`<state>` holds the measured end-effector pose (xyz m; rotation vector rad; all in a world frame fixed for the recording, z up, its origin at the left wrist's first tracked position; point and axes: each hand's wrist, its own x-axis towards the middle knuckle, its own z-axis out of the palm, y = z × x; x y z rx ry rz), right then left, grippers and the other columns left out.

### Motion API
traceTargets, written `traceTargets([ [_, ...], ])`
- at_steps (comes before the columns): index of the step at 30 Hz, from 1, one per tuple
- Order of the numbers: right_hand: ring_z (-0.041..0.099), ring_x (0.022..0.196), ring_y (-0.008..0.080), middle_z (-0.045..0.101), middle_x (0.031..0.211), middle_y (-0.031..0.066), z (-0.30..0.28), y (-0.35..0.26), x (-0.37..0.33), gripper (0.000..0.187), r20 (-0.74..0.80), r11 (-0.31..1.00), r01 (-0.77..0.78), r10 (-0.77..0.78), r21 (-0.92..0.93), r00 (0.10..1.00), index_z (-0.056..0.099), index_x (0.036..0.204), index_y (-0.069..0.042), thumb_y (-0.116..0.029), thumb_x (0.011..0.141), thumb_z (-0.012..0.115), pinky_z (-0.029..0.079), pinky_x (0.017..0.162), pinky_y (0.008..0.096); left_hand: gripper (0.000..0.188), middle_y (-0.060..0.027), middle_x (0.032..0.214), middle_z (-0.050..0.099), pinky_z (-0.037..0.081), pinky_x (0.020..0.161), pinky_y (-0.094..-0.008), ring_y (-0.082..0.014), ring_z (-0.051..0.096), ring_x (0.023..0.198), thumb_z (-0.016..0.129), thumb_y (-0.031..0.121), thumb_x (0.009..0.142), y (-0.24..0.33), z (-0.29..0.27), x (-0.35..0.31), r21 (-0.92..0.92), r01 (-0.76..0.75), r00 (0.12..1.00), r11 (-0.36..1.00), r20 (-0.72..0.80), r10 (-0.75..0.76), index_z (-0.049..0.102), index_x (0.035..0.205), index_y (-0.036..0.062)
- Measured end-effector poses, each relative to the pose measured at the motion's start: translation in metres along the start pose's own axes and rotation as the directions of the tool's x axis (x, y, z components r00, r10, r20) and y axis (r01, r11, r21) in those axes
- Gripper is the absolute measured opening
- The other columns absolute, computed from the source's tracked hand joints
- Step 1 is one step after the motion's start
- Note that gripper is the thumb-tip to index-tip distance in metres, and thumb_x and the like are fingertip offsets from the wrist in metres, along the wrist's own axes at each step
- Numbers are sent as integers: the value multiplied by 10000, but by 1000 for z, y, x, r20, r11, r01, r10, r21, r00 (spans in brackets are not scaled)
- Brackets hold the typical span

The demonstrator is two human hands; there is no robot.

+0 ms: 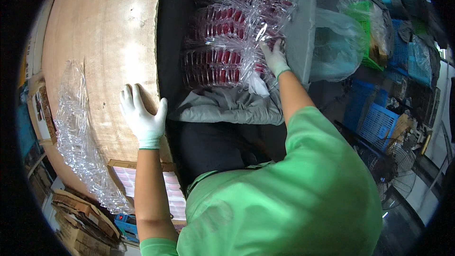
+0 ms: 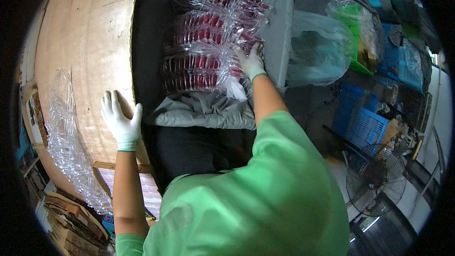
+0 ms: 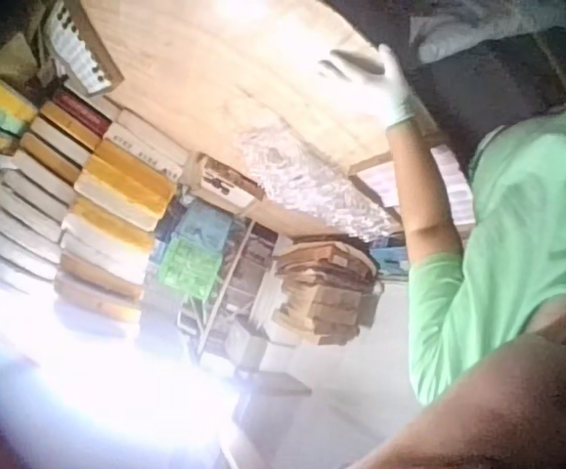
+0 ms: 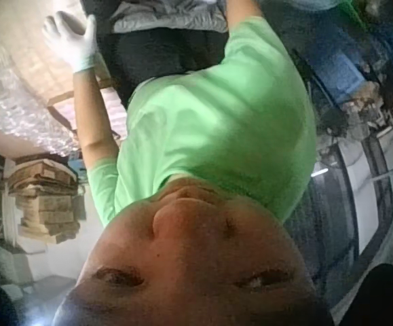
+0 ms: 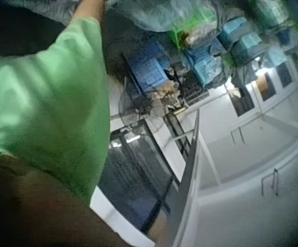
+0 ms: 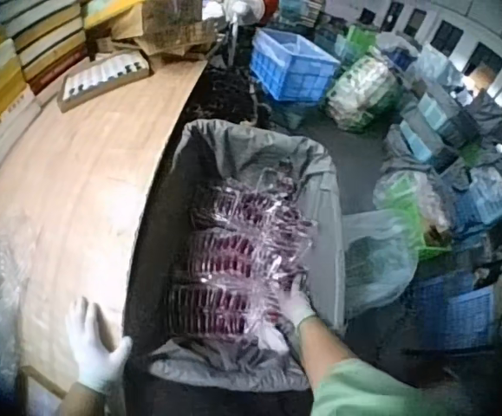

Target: The person picks small red cylindrical objects from a tray and inserts them into clear plastic casings using tweezers. The person then places the assembled units into a larger plastic bag on the table.

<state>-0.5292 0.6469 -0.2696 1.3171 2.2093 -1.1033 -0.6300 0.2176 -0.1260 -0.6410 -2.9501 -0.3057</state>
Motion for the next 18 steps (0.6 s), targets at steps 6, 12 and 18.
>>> traceTargets([
  [6,262,1501,464,228,1595,378,2,18,28,1316,50,999,-52,52,-4,997,-40,1593,44,-863,810,505,233,1233,415,838,-260,1526,436,289,1172,-558,-482,365,1420,780,414,811,2,-1,1,-28,24,1000,999,19,-24,472,1466,-7],
  [12,350,1460,458,334,1558,368,-35,-61,-12,1153,-366,990,132,-108,41,924,171,1559,112,-662,852,650,296,1194,407,835,-248,1530,437,294,1176,-549,-479,363,1423,798,391,795,2,-1,0,-38,54,999,998,7,-54,481,1461,0],
  [18,327,1470,456,287,1569,384,-71,-121,68,1153,-402,995,91,-72,28,913,151,1578,74,-657,844,657,305,1199,442,849,-252,1530,435,288,1177,-549,-478,366,1422,802,387,781,0,0,1,-51,55,998,997,28,-53,478,1465,1],
])
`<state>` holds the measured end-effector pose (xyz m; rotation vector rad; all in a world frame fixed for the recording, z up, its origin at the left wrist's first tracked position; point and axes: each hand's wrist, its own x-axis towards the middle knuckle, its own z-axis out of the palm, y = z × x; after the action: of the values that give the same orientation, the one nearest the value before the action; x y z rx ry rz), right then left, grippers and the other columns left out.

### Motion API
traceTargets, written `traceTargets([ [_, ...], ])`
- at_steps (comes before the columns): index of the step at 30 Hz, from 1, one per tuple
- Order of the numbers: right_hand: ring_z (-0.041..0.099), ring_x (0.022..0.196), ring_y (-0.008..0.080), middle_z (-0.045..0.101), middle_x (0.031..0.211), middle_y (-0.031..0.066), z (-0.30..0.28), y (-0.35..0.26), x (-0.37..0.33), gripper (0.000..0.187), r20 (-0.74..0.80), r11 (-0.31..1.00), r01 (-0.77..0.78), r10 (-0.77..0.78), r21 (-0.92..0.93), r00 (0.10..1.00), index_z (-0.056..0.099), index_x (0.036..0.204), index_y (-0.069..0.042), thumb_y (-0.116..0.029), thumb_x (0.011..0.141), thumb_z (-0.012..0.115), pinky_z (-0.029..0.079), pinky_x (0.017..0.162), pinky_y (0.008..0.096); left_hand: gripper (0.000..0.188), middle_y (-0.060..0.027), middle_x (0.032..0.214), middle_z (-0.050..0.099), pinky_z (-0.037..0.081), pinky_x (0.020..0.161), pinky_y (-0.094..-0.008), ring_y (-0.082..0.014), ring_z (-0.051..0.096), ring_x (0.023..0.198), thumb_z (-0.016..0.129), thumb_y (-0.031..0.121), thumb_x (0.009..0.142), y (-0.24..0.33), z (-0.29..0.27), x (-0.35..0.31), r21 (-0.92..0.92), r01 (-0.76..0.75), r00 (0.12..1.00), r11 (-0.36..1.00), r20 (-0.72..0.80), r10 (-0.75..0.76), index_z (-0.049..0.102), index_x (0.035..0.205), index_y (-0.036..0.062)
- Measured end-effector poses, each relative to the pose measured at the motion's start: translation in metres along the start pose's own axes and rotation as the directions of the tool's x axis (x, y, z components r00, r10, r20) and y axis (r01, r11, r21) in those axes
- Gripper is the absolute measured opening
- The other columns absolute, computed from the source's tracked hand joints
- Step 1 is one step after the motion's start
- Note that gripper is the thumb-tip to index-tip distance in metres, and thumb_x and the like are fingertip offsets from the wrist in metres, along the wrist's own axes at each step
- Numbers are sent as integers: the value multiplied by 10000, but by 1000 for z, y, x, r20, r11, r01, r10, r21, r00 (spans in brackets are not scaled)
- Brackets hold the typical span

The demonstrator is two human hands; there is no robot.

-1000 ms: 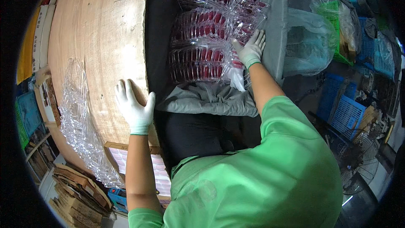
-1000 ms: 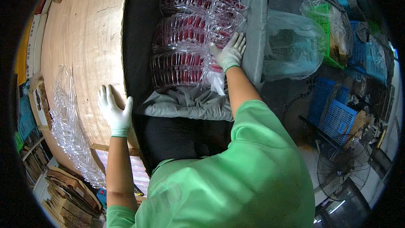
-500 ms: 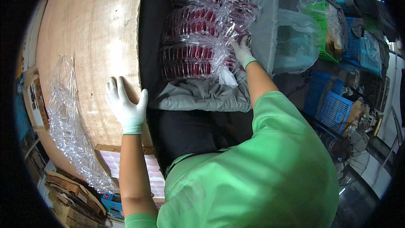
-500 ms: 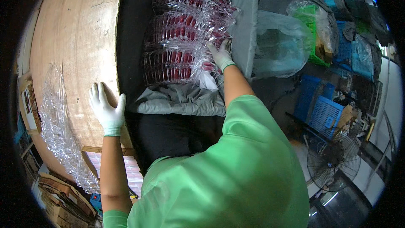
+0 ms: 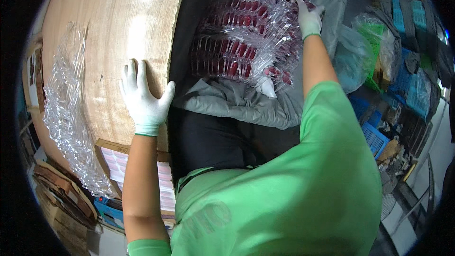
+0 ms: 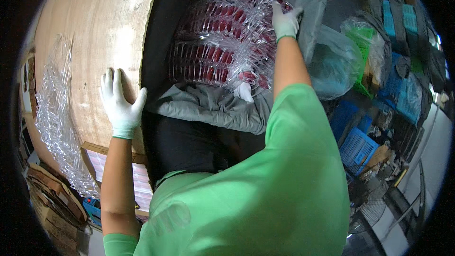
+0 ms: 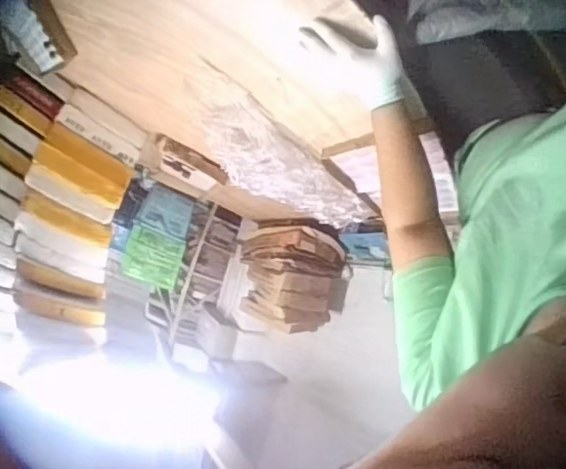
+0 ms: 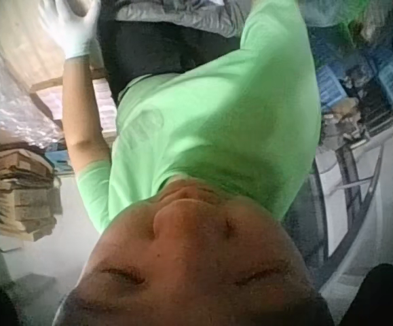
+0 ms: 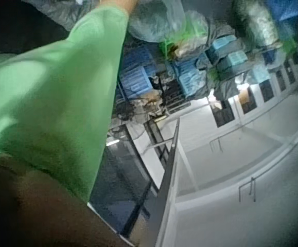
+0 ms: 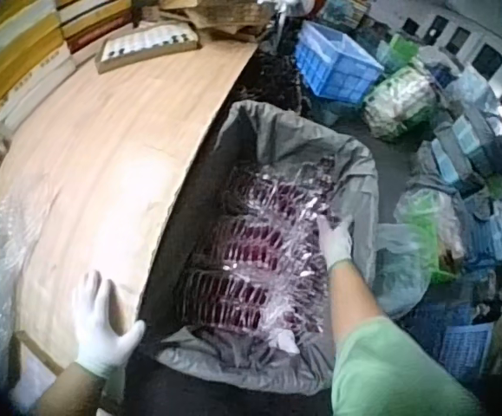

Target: The person picks small red cylindrical objects from a tray and inserts them into clear plastic casings using tweezers. The person then places the assembled units into a larger plastic bag on the table.

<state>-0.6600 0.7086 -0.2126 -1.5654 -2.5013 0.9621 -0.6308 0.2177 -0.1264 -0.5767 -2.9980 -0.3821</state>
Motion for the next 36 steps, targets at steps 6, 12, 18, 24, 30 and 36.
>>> traceTargets([
  [6,198,1560,321,134,1688,226,73,-7,26,1262,124,740,332,-323,-585,938,53,1610,32,-823,802,510,70,1246,528,840,-260,1543,420,278,1181,-557,-473,364,1428,787,388,790,-4,1,-2,17,-4,1000,1000,-1,4,476,1471,8],
  [12,157,1566,347,157,1675,257,47,5,19,1203,144,809,371,-345,-456,928,84,1600,55,-759,840,540,76,1244,532,831,-263,1525,435,285,1177,-551,-476,372,1419,785,408,791,-2,0,2,24,-17,1000,1000,-6,18,488,1459,11],
  [18,390,1388,517,355,1511,372,-28,15,-150,988,90,767,496,-507,-407,857,315,1482,89,-574,858,697,333,1163,541,828,-254,1517,446,291,1180,-534,-464,386,1410,765,482,800,1,0,-4,48,37,999,998,-33,-36,512,1442,24],
  [24,38,1521,533,7,1654,329,39,67,-202,1509,279,872,-69,229,-485,933,-55,1605,-12,-800,619,772,131,1210,641,831,-244,1532,438,300,1185,-524,-455,390,1416,734,533,818,-6,6,-13,-10,52,995,999,-82,-53,521,1448,36],
  [30,230,1423,456,215,1571,294,94,141,-129,1478,275,909,65,56,-412,960,-85,1593,-5,-668,632,822,226,1161,554,695,-269,1413,543,392,1135,-480,-420,500,1332,720,420,856,27,-87,-97,-301,176,922,937,385,-49,554,1384,0],
  [36,599,1161,327,565,1358,208,84,157,-106,1027,376,997,-72,56,27,925,288,1510,89,-363,771,840,489,981,402,391,-205,1178,667,502,994,-449,-378,640,1114,737,158,852,15,-143,-295,-479,258,950,839,-30,-310,654,1198,-5],
])
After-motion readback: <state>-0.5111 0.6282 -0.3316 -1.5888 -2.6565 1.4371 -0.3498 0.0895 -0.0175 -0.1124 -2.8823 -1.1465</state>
